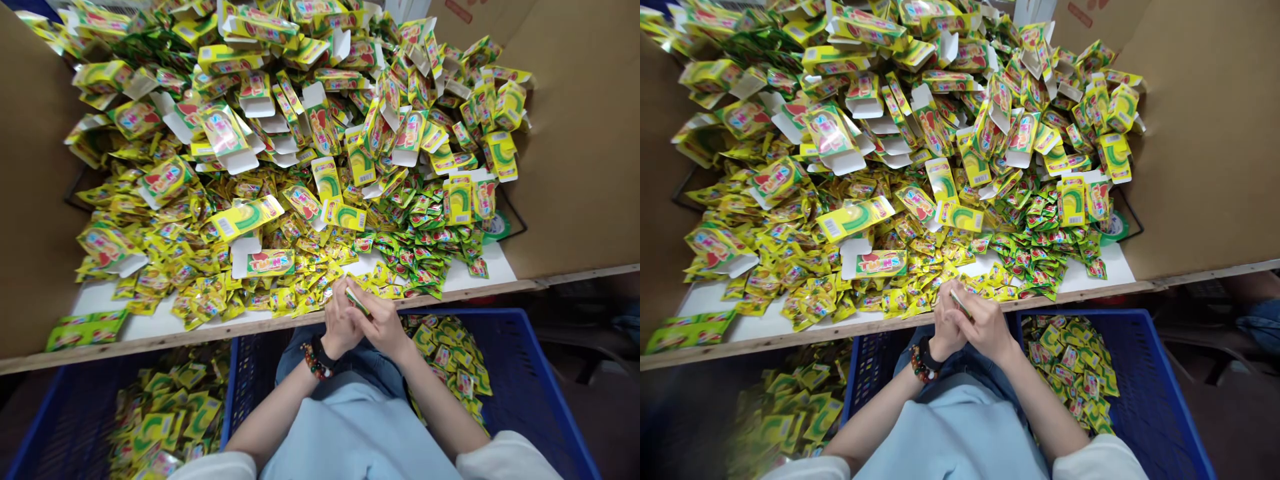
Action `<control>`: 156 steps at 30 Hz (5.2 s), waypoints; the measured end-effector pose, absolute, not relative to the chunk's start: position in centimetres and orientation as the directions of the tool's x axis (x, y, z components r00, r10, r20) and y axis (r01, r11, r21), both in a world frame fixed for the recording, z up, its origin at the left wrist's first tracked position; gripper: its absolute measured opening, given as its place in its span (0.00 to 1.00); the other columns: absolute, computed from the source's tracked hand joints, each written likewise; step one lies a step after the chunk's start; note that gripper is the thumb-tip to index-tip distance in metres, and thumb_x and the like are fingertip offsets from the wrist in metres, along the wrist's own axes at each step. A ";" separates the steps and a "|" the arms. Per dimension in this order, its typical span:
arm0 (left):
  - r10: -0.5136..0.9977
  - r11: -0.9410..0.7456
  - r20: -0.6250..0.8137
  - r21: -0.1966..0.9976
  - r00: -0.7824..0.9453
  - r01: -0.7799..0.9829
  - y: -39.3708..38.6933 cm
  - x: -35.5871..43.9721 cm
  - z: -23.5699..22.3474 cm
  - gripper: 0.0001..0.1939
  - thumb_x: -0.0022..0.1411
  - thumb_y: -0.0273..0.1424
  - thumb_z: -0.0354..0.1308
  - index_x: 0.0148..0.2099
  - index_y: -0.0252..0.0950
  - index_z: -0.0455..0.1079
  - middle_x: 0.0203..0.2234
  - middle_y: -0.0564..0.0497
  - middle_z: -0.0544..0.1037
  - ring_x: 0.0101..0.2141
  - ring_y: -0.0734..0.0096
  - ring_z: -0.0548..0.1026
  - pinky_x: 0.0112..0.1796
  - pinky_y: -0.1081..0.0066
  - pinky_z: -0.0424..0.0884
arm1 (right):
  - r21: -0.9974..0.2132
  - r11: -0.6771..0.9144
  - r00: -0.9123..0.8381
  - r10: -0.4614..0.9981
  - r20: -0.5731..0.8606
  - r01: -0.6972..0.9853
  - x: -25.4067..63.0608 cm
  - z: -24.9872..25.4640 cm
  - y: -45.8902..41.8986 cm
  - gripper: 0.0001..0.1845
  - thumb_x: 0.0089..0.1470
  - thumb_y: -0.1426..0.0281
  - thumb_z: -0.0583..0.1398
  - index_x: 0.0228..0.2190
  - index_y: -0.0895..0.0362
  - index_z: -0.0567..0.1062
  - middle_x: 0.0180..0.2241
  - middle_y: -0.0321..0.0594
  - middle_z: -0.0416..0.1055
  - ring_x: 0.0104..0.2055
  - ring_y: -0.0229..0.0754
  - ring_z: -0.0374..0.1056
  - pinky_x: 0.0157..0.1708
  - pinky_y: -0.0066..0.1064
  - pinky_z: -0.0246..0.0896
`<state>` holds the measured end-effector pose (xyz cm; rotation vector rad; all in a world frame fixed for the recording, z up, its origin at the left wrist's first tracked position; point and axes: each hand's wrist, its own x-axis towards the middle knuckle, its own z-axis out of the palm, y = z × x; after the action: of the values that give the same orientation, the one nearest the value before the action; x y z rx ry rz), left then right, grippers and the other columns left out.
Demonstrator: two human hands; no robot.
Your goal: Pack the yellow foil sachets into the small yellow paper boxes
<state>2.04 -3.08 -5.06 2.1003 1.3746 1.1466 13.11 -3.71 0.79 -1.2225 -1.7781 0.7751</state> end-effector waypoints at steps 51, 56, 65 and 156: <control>0.755 -0.442 0.041 0.770 0.654 0.461 7.5 -1.7 3.9 0.13 0.63 0.32 0.55 0.50 0.37 0.65 0.29 0.52 0.74 0.28 0.70 0.71 0.32 0.70 0.69 | -0.997 -0.081 0.003 0.997 -0.081 0.020 18.1 1.2 1.8 0.14 0.40 0.64 0.68 0.32 0.56 0.81 0.24 0.35 0.73 0.25 0.37 0.64 0.28 0.30 0.60; 0.833 -0.512 0.290 0.084 0.470 0.855 13.8 -4.9 6.0 0.21 0.60 0.20 0.50 0.55 0.38 0.68 0.50 0.37 0.70 0.50 0.49 0.67 0.44 0.53 0.66 | -0.998 -0.054 0.224 0.974 -0.046 0.032 19.6 0.5 1.0 0.13 0.41 0.63 0.67 0.31 0.57 0.80 0.14 0.26 0.57 0.18 0.30 0.46 0.19 0.25 0.44; 0.645 -0.718 0.281 -0.098 0.711 0.689 14.2 -4.1 5.4 0.17 0.56 0.24 0.51 0.49 0.30 0.67 0.44 0.37 0.72 0.53 0.49 0.67 0.53 0.51 0.61 | -0.989 0.145 0.374 0.920 0.119 -0.042 18.2 2.1 0.3 0.11 0.47 0.65 0.67 0.35 0.55 0.79 0.24 0.33 0.71 0.23 0.34 0.61 0.26 0.27 0.59; 0.751 0.269 -0.130 0.956 0.647 -0.120 -2.6 0.0 -0.5 0.23 0.55 0.49 0.63 0.37 0.31 0.74 0.27 0.51 0.74 0.29 0.71 0.72 0.32 0.72 0.69 | -0.948 0.199 0.108 0.967 0.231 0.247 15.5 1.9 -6.9 0.15 0.55 0.70 0.63 0.45 0.47 0.80 0.40 0.40 0.81 0.38 0.46 0.78 0.41 0.38 0.74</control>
<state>0.05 -2.65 -0.48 1.1581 0.6561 0.6474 15.45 -6.92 1.89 -1.2714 -1.3703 0.8255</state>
